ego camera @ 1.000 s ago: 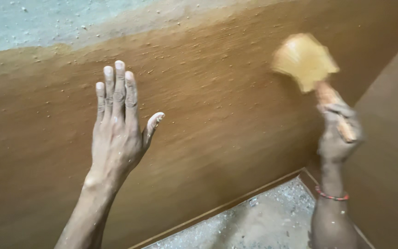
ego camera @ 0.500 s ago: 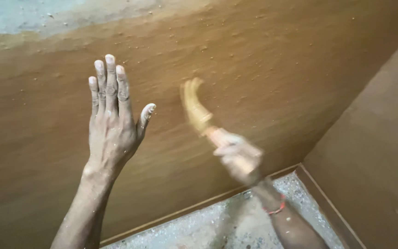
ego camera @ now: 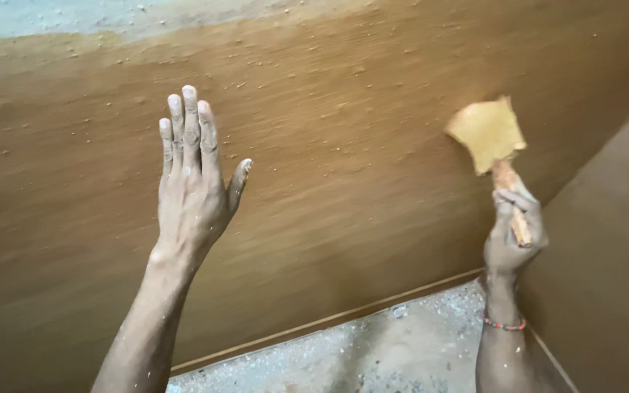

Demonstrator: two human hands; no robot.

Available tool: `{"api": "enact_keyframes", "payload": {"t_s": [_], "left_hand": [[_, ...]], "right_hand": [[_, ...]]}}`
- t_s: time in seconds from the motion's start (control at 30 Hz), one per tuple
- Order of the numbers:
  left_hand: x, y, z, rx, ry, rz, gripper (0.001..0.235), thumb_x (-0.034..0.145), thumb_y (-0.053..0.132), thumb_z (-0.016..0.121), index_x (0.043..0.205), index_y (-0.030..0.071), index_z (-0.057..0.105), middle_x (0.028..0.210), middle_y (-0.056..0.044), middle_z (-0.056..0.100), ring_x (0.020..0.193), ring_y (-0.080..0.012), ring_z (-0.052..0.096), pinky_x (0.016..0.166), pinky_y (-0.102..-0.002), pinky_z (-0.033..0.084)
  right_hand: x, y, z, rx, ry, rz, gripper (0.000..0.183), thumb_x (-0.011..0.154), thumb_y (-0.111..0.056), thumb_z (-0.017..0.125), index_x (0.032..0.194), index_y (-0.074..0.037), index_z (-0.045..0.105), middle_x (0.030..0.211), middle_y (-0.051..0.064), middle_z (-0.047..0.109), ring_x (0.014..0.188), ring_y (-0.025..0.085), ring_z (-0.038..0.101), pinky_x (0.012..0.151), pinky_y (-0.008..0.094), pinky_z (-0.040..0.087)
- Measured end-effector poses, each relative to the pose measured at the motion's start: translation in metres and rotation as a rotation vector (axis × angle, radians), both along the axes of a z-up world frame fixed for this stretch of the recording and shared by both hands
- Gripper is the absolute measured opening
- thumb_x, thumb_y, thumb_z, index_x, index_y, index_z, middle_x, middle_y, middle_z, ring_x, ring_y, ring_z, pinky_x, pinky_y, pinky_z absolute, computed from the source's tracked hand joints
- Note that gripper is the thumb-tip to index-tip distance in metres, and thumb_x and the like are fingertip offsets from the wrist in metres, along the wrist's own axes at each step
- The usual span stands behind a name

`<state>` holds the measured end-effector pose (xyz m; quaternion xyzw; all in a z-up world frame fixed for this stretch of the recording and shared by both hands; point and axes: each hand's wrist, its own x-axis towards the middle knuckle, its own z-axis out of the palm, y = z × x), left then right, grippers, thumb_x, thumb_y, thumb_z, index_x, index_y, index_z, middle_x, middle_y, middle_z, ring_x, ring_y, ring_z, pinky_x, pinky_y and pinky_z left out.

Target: The person uses a brush to apply brown paint to a wall, moving the brush in horizontal strokes while keeping the left hand against the wall for support. The person continues painting the same section of the wall throughout the clip.

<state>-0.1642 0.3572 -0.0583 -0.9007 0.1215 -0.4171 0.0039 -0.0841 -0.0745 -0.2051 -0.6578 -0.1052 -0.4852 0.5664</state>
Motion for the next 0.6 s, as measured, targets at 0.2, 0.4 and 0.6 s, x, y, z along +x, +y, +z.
{"api": "enact_keyframes", "payload": {"t_s": [0.2, 0.4, 0.6], "left_hand": [[0.003, 0.025, 0.0, -0.006, 0.032, -0.025, 0.098, 0.101, 0.029, 0.074, 0.164, -0.006, 0.008, 0.172, -0.027, 0.006, 0.161, -0.0432, 0.005, 0.133, -0.055, 0.013], [-0.023, 0.064, 0.015, 0.03, -0.021, -0.078, 0.097, 0.105, 0.03, 0.074, 0.166, -0.005, 0.008, 0.174, -0.025, 0.005, 0.163, -0.0423, 0.005, 0.135, -0.055, 0.013], [-0.044, 0.105, 0.031, 0.068, -0.056, -0.123, 0.097, 0.105, 0.029, 0.074, 0.165, -0.005, 0.007, 0.173, -0.026, 0.005, 0.162, -0.0435, 0.005, 0.135, -0.056, 0.012]], "right_hand": [[-0.008, 0.059, 0.013, -0.234, -0.134, -0.112, 0.011, 0.105, 0.006, 0.067, 0.113, 0.0, 0.072, 0.129, 0.019, 0.071, 0.128, 0.032, 0.067, 0.116, 0.041, 0.051], [-0.082, 0.202, 0.025, -0.395, -0.162, 0.157, 0.015, 0.087, 0.004, 0.066, 0.097, -0.005, 0.073, 0.108, 0.013, 0.073, 0.105, 0.029, 0.073, 0.094, 0.037, 0.059], [-0.123, 0.278, 0.023, -0.309, -0.163, 0.727, 0.011, 0.093, 0.0, 0.066, 0.102, -0.003, 0.072, 0.125, 0.023, 0.069, 0.113, 0.033, 0.072, 0.096, 0.036, 0.06]]}}
